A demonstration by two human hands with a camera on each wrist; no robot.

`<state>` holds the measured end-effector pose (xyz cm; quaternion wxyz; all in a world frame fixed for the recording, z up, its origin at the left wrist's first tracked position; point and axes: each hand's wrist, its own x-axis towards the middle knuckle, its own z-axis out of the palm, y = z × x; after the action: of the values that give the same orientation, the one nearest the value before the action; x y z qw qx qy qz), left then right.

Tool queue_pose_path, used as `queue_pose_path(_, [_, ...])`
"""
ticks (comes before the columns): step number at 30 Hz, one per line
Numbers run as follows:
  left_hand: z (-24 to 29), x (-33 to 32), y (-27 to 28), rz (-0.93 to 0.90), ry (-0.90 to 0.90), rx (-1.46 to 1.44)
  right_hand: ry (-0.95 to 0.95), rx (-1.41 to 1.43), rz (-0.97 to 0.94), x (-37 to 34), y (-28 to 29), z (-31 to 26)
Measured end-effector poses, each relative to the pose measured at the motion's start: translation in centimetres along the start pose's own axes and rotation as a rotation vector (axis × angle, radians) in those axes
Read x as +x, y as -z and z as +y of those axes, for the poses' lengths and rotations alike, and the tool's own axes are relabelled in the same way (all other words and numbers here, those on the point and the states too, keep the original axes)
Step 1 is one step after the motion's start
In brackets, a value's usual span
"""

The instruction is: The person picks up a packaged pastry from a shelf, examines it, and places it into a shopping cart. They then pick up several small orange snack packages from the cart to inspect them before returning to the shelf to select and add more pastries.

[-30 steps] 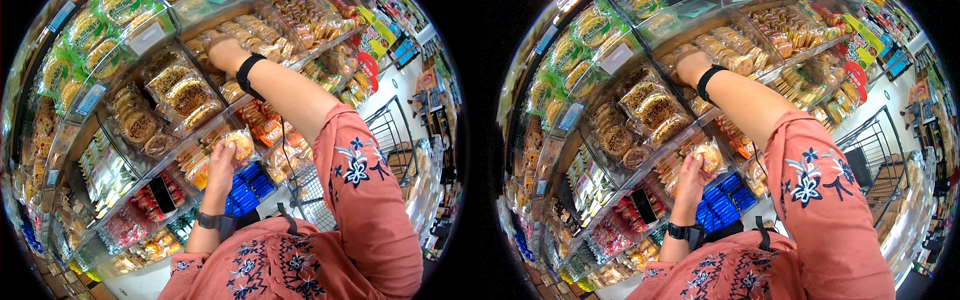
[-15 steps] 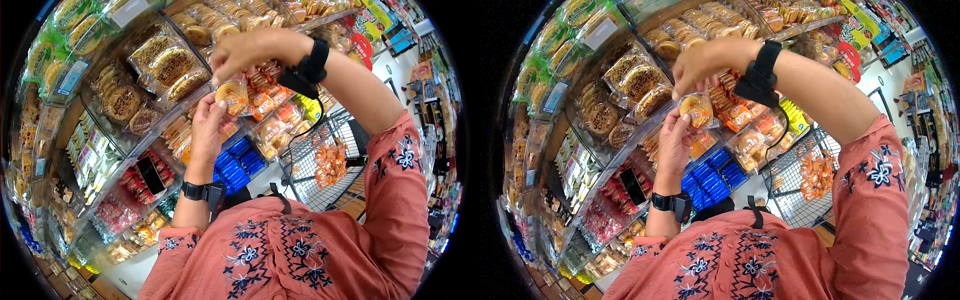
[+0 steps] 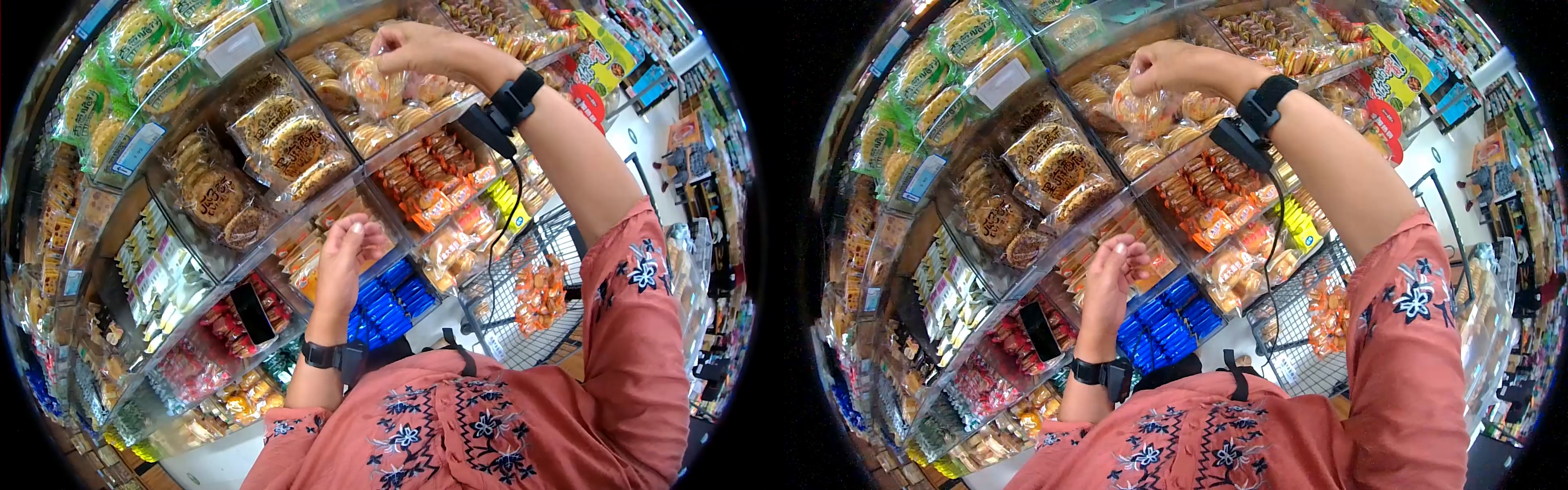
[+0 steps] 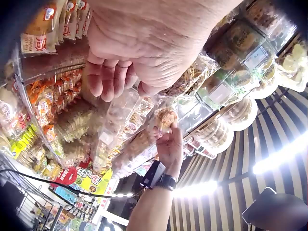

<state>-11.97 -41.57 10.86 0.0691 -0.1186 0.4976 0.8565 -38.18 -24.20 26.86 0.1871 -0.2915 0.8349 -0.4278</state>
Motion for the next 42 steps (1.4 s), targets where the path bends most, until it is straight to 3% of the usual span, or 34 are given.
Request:
queue_pose_path(3, [-0.8,-0.8,0.6,0.022,0.048,0.011,0.044,-0.014,0.191,1.9,-0.8,0.3])
queue_pose_path(5, [-1.5,-1.2,1.0,0.033,0.067,0.013,0.079,-0.12,0.157,3.7,-1.4,1.0])
queue_pose_path(7, [-1.7,-1.5,1.1,0.025,0.079,-0.003,0.11,-0.247,0.239,5.3,-3.0,1.2])
queue_pose_path(11, [-1.6,-1.9,1.2,0.017,0.085,-0.016,0.051,-0.371,0.302,6.8,-5.0,1.3])
queue_pose_path(15, [-1.6,-2.1,1.8,0.015,0.088,-0.001,-0.015,-0.432,0.258,6.8,-5.7,0.7])
queue_pose_path(21, [-1.9,-2.0,2.5,0.021,0.122,0.052,0.096,-0.712,0.265,6.4,-7.2,0.5])
queue_pose_path(24, [-2.0,-1.9,2.6,0.013,0.144,0.065,0.056,-0.845,0.033,7.1,-7.2,-0.2])
queue_pose_path(30, [-2.1,-1.9,3.1,0.006,0.168,0.067,0.033,-0.796,0.104,7.5,-7.4,-1.0])
queue_pose_path(33, [-2.1,-1.8,3.5,0.021,0.166,0.074,0.25,-0.623,0.347,8.9,-7.2,2.0])
queue_pose_path(35, [-2.2,-1.8,3.8,0.03,0.174,0.085,0.222,-0.672,0.289,9.4,-7.2,3.2])
queue_pose_path(40, [-2.4,-1.7,4.1,0.031,0.203,0.12,0.1,-0.809,0.071,8.0,-7.5,0.4])
queue_pose_path(42, [-2.3,-1.7,3.8,0.023,0.204,0.124,0.214,-0.911,0.06,8.3,-7.7,1.0])
